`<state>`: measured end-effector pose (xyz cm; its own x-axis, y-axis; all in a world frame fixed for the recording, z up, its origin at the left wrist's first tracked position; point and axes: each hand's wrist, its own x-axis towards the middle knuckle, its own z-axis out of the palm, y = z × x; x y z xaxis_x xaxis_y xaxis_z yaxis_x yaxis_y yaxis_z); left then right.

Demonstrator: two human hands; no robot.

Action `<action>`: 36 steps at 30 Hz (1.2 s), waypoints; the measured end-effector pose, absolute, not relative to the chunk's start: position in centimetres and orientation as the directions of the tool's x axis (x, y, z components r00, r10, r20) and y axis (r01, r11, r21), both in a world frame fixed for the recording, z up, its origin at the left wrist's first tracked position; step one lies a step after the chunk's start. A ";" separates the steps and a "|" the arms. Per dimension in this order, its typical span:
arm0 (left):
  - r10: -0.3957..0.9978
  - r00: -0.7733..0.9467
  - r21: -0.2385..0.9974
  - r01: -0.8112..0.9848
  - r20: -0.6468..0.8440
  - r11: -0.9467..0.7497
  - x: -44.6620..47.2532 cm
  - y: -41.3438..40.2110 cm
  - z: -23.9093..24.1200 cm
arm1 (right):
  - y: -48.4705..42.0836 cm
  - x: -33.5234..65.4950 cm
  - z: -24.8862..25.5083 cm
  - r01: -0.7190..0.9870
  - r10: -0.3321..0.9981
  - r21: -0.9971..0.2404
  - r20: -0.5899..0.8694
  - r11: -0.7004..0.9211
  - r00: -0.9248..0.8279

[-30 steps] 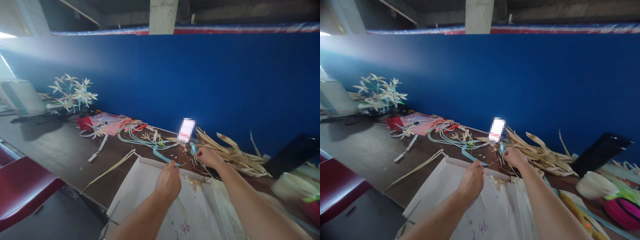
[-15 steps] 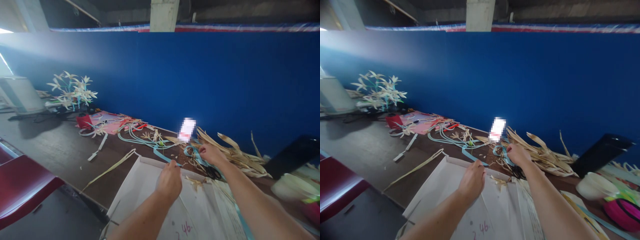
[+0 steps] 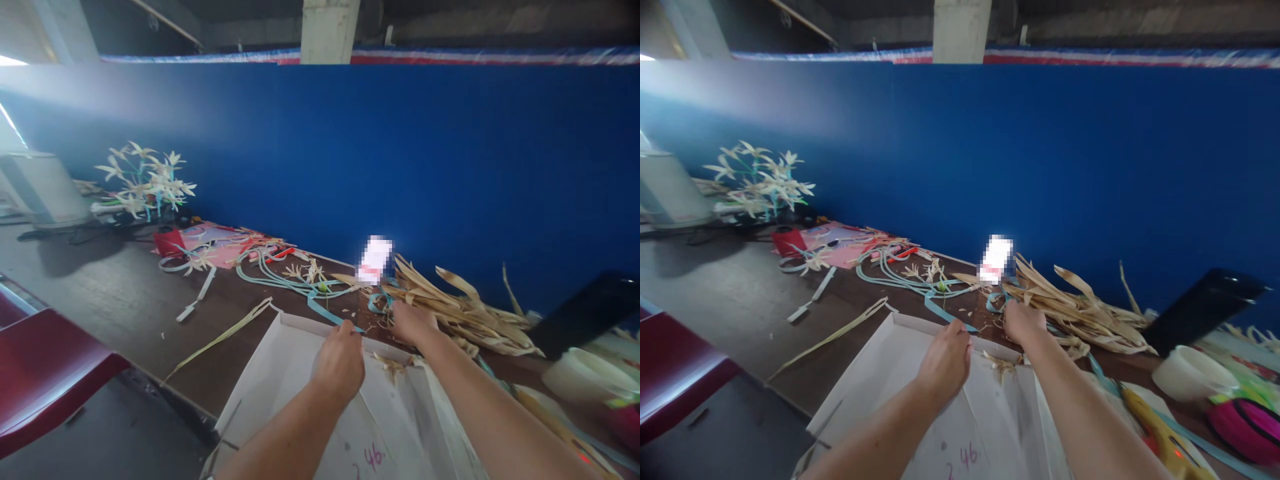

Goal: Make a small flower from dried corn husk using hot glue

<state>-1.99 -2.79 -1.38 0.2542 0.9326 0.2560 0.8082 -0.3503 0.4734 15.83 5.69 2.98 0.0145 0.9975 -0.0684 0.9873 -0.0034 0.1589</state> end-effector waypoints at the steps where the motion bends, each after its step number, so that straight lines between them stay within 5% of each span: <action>1: 0.929 0.258 0.469 0.807 0.266 -0.359 -2.0 -2.7 -1.5 | 5.7 16.1 2.9 0.987 0.997 0.159 -0.067 -0.016 0.026; 14: 0.932 0.268 0.465 0.811 0.244 -0.355 -1.9 -2.5 -1.6 | 7.2 23.1 3.0 0.966 0.968 0.111 0.118 -0.233 0.220; 26: 0.924 0.268 0.451 0.812 0.273 -0.369 -1.9 -2.6 -1.6 | 6.4 21.9 3.5 0.971 0.973 0.066 0.042 -0.230 0.227; 31: 0.924 0.246 0.466 0.808 0.292 -0.362 -1.9 -2.7 -1.6 | 6.9 20.5 4.1 0.989 0.981 -0.052 0.129 -0.139 0.145; 36: 0.928 0.231 0.483 0.802 0.293 -0.352 -1.9 -2.9 -1.4 | 6.8 18.1 3.4 0.970 0.985 -0.183 -0.033 0.162 -0.170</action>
<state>-1.94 -2.86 -1.36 0.2307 0.9279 0.2928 0.8019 -0.3517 0.4829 18.14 6.81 3.37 -0.1704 0.9848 -0.0335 0.9698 0.1616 -0.1826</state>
